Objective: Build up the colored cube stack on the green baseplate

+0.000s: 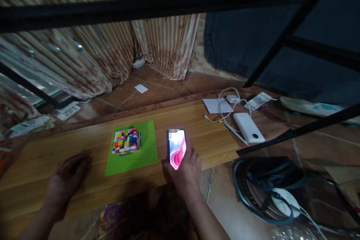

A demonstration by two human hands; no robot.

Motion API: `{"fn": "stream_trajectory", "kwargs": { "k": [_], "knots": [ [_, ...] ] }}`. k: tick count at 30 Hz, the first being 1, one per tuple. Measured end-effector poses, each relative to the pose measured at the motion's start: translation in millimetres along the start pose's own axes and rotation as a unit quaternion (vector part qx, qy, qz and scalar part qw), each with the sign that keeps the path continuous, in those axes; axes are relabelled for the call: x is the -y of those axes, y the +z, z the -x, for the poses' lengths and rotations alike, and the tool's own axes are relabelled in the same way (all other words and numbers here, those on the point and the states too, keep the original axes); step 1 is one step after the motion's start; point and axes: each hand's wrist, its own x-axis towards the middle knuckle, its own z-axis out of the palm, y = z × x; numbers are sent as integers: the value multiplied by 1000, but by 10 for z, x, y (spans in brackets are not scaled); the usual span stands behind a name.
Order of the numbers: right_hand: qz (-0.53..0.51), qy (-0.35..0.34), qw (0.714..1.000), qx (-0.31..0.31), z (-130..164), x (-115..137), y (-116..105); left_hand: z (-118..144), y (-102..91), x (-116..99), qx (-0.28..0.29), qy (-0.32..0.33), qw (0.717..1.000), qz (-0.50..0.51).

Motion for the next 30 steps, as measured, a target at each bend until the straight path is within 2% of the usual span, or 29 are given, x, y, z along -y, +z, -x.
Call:
{"fn": "stream_trajectory", "kwargs": {
  "k": [3,8,12,16,22,30],
  "knots": [
    [-52,-73,996,-4,25,-159,-140,2,-4,-34,-4,0,1000,-6],
    [-131,-213,968,-4,-64,-476,-392,6,4,-79,-23,-7,1000,-7],
    [-118,-258,959,17,-156,-592,-362,1,10,-103,-22,-26,999,-10],
    [-80,-232,969,19,-299,-598,-203,-12,26,-88,-34,-23,999,-16],
    [-109,-134,984,-53,-451,-629,-52,-24,44,-67,-39,-33,998,-27],
    [-147,-115,979,-87,-454,-644,-22,-77,20,-58,-39,-67,997,-23]
  ]
}}
